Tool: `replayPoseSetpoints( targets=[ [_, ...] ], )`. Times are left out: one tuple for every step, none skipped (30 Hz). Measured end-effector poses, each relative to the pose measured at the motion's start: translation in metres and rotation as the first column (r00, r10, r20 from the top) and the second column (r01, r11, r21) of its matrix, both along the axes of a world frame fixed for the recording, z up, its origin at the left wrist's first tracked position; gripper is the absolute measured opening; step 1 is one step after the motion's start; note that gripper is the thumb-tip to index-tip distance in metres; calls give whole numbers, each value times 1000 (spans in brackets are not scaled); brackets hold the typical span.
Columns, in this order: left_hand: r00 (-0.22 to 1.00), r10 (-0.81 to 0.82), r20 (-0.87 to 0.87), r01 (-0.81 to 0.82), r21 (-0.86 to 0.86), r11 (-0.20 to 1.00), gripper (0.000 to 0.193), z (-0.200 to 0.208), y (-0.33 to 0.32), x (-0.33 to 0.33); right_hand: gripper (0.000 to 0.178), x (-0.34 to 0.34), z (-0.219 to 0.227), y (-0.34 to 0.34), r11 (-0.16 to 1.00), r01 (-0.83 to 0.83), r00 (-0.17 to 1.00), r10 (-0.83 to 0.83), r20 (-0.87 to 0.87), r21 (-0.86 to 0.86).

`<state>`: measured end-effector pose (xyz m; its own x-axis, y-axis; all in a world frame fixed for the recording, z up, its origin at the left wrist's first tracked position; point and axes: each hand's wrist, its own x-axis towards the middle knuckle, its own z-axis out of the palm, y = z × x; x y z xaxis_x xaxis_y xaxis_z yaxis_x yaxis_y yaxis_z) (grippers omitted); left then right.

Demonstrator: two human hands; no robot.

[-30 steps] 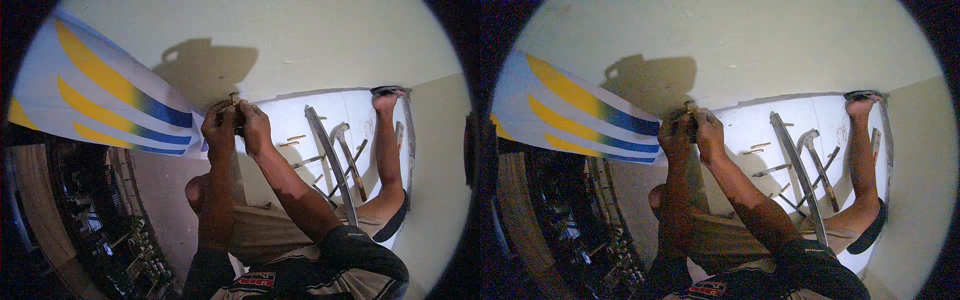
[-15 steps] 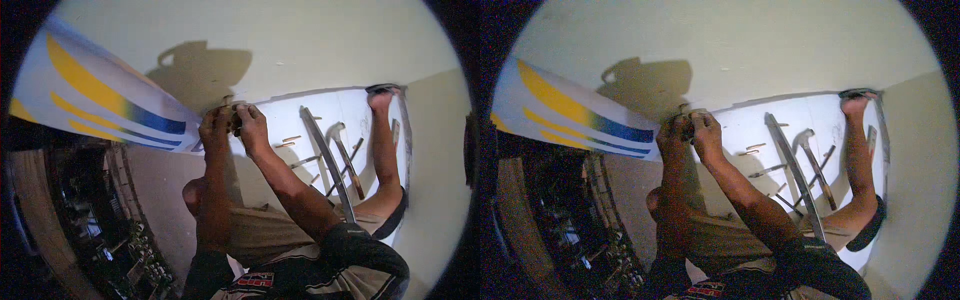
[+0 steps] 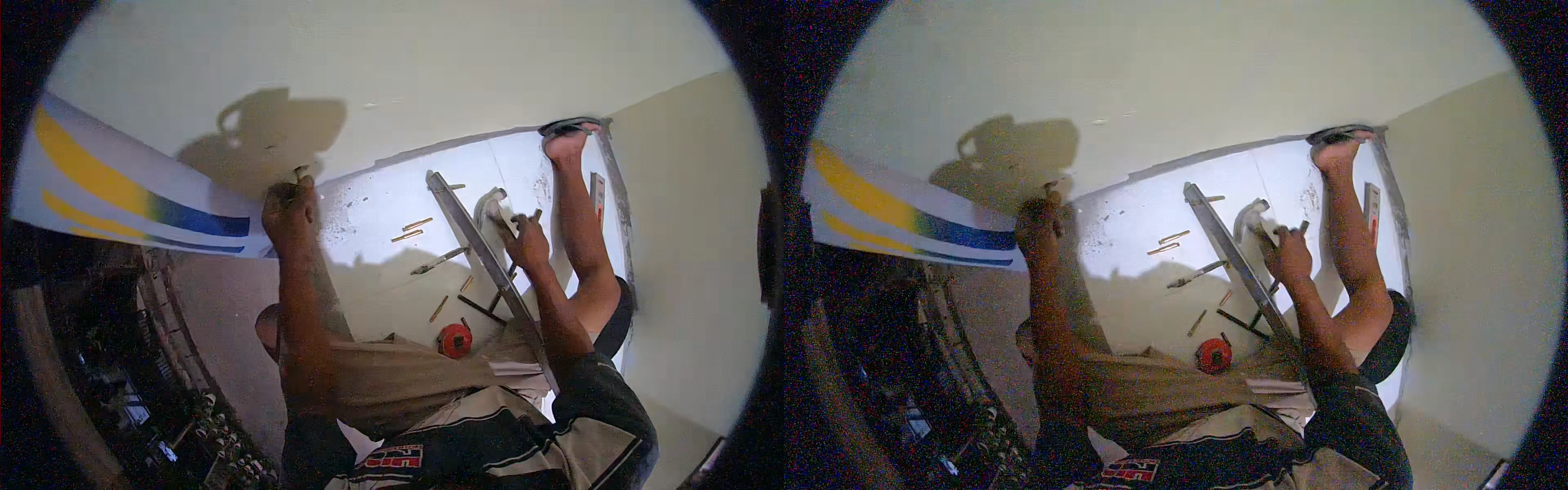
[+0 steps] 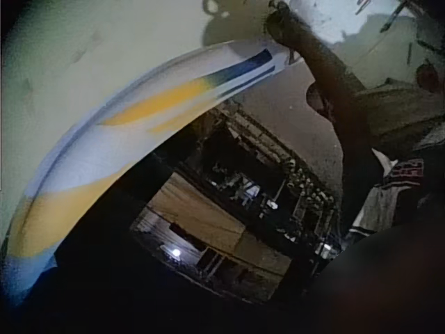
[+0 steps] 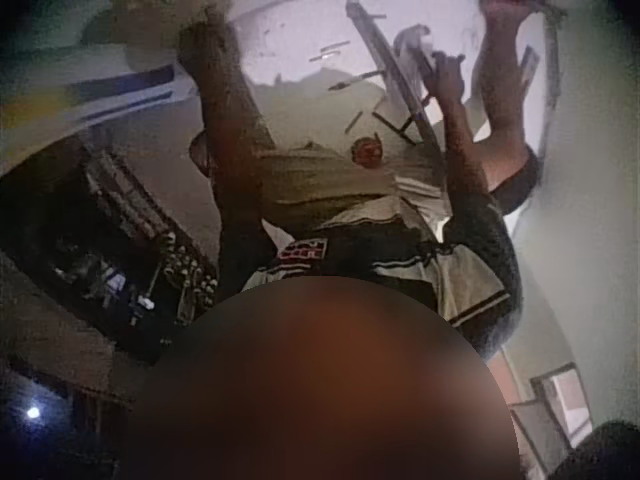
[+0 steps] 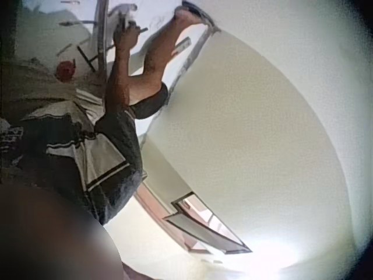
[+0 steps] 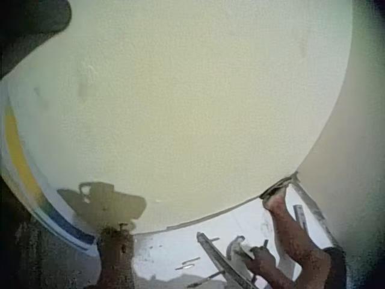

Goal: Installing metal hardware onto a wall using anchors, screws, and a hammer.

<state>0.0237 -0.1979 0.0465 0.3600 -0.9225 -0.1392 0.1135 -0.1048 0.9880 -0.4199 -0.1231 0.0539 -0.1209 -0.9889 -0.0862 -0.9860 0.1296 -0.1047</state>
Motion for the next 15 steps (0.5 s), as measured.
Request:
replayPoseSetpoints(
  targets=[
    [989, 87, 117, -75, -102, 992, 30, 6, 6, 5, 40, -4, -2, 2, 995, -1, 1000, 2, -18, 96],
    [986, 110, 127, -97, -105, 990, 30, 5, 6, 0, 42, -20, -13, -1, 960, 11, 1000, -15, 9, 280],
    [992, 103, -74, -104, -12, 995, 31, 1, 8, -4, 40, -26, -21, 1, 980, -44, 999, 39, 27, 196],
    [954, 110, -278, -94, 70, 993, 32, -1, 7, -10, 38, -33, -26, 6, 990, -97, 995, 93, 39, 104],
    [906, 60, -419, -25, 88, 996, 32, -3, 3, -10, 35, -44, -35, 6, 989, -117, 989, 109, 95, 89],
    [829, 5, -559, 57, 93, 994, 31, -4, -1, -14, 32, -54, -42, 9, 989, -127, 983, 115, 143, 76],
    [789, 17, -614, -2, 25, 1000, 32, 3, 1, -21, 29, -54, -46, 12, 996, -76, 984, 69, 164, 41],
    [794, 33, -606, -25, 22, 999, 32, 6, 3, -20, 26, -53, -46, 12, 1000, -24, 983, 22, 184, 6],
    [852, 33, -522, -19, 32, 999, 32, 9, 5, -17, 25, -51, -48, 10, 999, 14, 981, -7, 193, -37],
    [900, 31, -434, -14, 43, 999, 33, 11, 6, -15, 26, -52, -47, 6, 998, 34, 983, -25, 181, -46],
    [949, 50, -311, -26, 81, 996, 35, 13, 6, -11, 24, -46, -42, 2, 997, 22, 983, -7, 185, -80],
    [949, 63, -308, -39, 83, 996, 35, 14, 9, -10, 22, -41, -37, -2, 993, 13, 982, 9, 188, -114],
    [988, 101, -115, -98, 30, 995, 35, 15, 11, -8, 22, -36, -32, -3, 994, 2, 982, 20, 190, -112],
    [988, 139, 68, -136, -36, 990, 35, 17, 9, -13, 23, -34, -19, -6, 985, 53, 972, -13, 234, -164],
    [986, 149, 69, -146, -37, 989, 35, 21, 9, -13, 25, -25, -7, -10, 973, 100, 956, -36, 291, -207]
  ],
)
